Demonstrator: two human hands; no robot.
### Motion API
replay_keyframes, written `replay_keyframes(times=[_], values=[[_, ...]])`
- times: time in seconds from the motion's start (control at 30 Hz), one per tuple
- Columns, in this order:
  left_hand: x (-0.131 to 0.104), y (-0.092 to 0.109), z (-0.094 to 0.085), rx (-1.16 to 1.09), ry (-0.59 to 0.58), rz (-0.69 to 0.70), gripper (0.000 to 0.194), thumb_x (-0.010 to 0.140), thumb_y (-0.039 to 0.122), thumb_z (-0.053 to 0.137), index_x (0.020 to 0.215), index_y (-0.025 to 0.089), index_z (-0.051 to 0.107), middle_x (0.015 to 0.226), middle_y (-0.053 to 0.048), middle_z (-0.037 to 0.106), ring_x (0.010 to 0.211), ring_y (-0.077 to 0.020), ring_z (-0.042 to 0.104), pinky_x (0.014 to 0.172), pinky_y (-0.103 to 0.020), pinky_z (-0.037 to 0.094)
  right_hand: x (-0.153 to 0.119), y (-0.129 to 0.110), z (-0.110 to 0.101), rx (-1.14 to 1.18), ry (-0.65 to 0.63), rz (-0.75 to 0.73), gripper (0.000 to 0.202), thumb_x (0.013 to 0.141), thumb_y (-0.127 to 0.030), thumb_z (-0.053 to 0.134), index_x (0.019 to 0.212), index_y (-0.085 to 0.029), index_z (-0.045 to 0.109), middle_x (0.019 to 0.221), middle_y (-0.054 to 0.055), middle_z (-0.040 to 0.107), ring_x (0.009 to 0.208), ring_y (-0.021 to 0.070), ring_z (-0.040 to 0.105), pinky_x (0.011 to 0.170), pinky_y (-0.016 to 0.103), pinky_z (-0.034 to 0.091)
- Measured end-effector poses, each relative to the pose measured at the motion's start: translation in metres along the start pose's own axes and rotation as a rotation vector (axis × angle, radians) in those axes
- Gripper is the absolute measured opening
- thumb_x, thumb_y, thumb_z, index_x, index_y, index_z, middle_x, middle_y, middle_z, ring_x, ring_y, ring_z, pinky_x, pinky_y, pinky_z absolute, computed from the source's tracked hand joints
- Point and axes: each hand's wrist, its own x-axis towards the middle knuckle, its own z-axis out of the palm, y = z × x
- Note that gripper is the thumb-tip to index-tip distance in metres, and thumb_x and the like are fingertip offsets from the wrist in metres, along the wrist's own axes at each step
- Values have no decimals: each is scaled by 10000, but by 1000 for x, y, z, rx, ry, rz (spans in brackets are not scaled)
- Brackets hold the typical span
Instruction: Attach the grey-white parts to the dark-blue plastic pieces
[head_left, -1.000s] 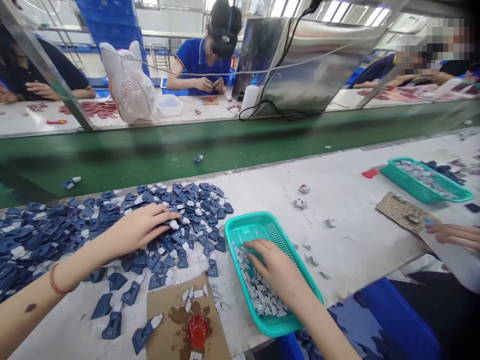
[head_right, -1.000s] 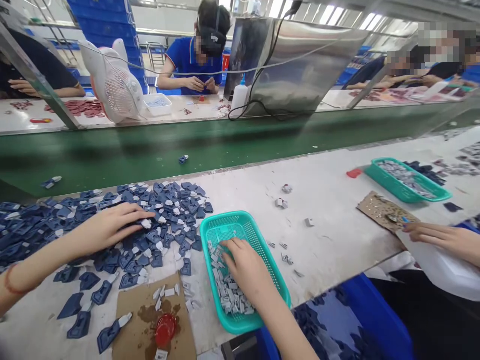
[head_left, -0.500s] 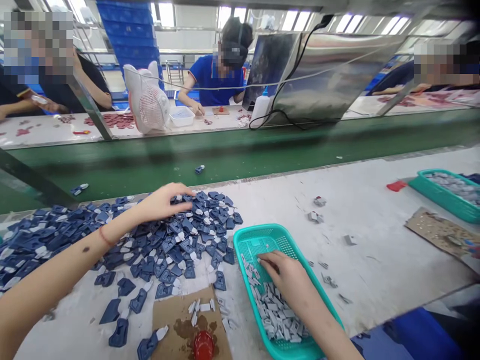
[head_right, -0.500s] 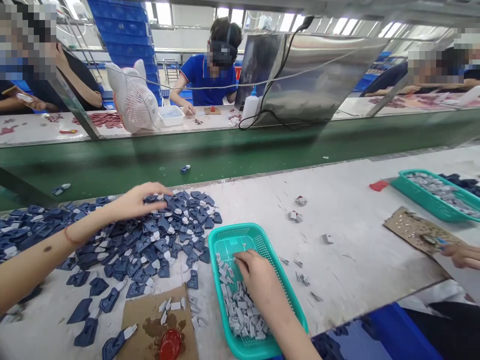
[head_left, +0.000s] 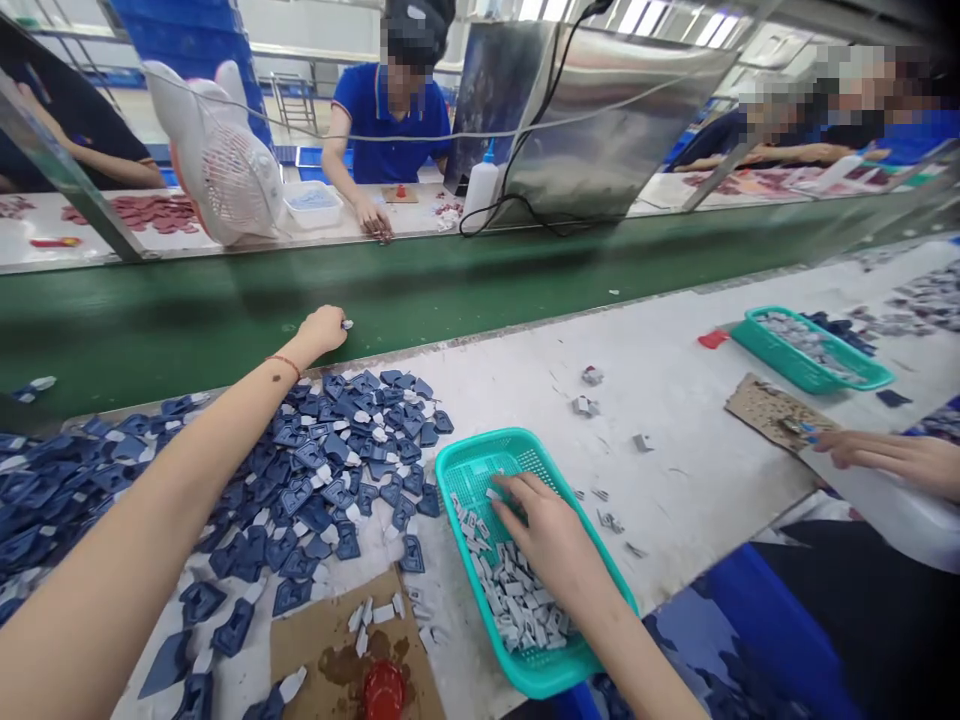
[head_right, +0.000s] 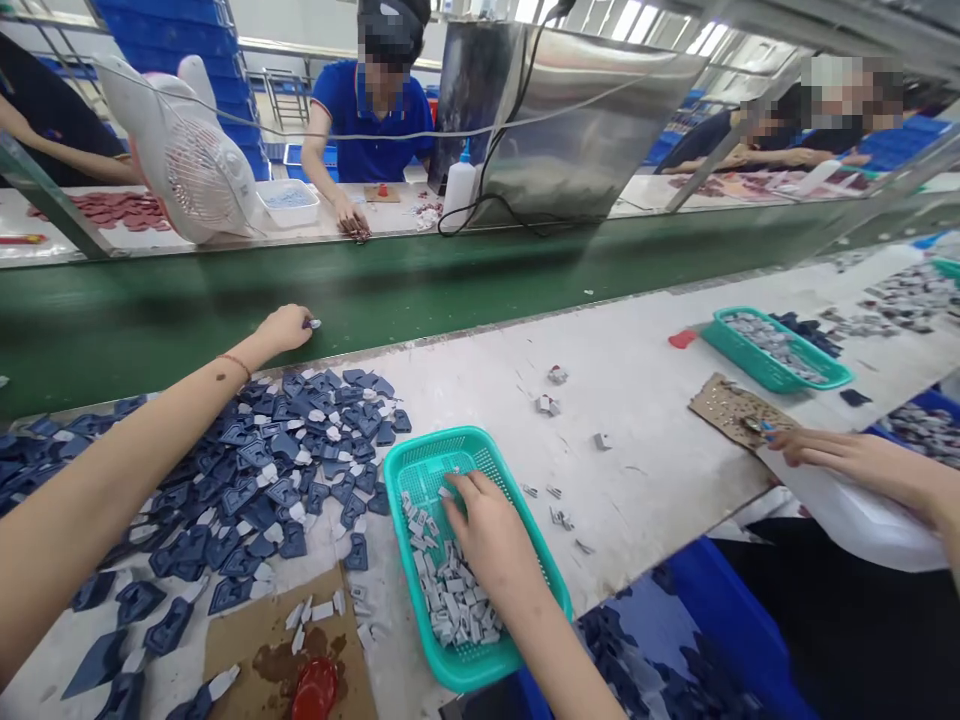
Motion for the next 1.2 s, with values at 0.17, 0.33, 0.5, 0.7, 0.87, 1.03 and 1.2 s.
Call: replay_keyframes(times=[0.17, 0.33, 0.5, 0.7, 0.87, 1.03, 1.2], values=[[-54, 8, -38, -330, 97, -78, 190, 830, 188, 644, 987, 81, 640, 956, -116, 707, 723, -144, 648, 691, -274, 526, 2, 0, 3, -52, -12, -69, 230, 911, -184, 456, 889, -185, 685, 898, 101, 678, 813, 242, 665, 715, 351, 536], [-168, 13, -80, -633, 97, -99, 350, 796, 253, 687, 1122, 138, 630, 938, -79, 712, 592, -69, 590, 585, -212, 516, -12, -16, -2, 106, 56, -85, 215, 920, -279, 500, 904, -168, 684, 921, 112, 686, 831, 252, 669, 734, 372, 537], [-285, 6, -76, -946, 105, -245, 426, 667, 209, 775, 1084, 173, 693, 831, -12, 657, 523, -66, 580, 492, -186, 522, -54, -66, -6, 352, 81, -177, 134, 902, -298, 575, 932, -217, 678, 887, 63, 712, 777, 201, 671, 712, 329, 550], [-389, -16, -20, -1171, 38, -487, 489, 716, 364, 764, 1178, 239, 663, 1103, -55, 671, 622, -119, 681, 603, -243, 599, -89, -108, 12, 407, -159, -249, 102, 904, -230, 554, 910, -214, 655, 865, 54, 695, 806, 189, 666, 694, 302, 549], [-434, -26, 21, -1237, 115, -593, 478, 712, 371, 772, 1158, 228, 673, 1154, -75, 663, 711, -157, 691, 610, -261, 591, -93, -120, 24, 335, -218, -267, 111, 898, -200, 541, 878, -212, 649, 883, 66, 679, 867, 210, 653, 740, 327, 539], [-444, -27, 32, -1237, 149, -631, 385, 670, 360, 797, 1008, 192, 720, 1053, -74, 714, 760, -174, 668, 624, -265, 581, -94, -127, 29, 289, -233, -295, 120, 901, -186, 535, 869, -205, 649, 855, 65, 666, 843, 206, 647, 732, 325, 533], [-444, -25, 35, -1326, 106, -590, 311, 695, 333, 782, 961, 210, 677, 970, -47, 742, 783, -172, 687, 694, -271, 580, -92, -132, 23, 326, -226, -249, 132, 887, -212, 558, 840, -197, 680, 843, 74, 680, 830, 215, 652, 727, 346, 535]])
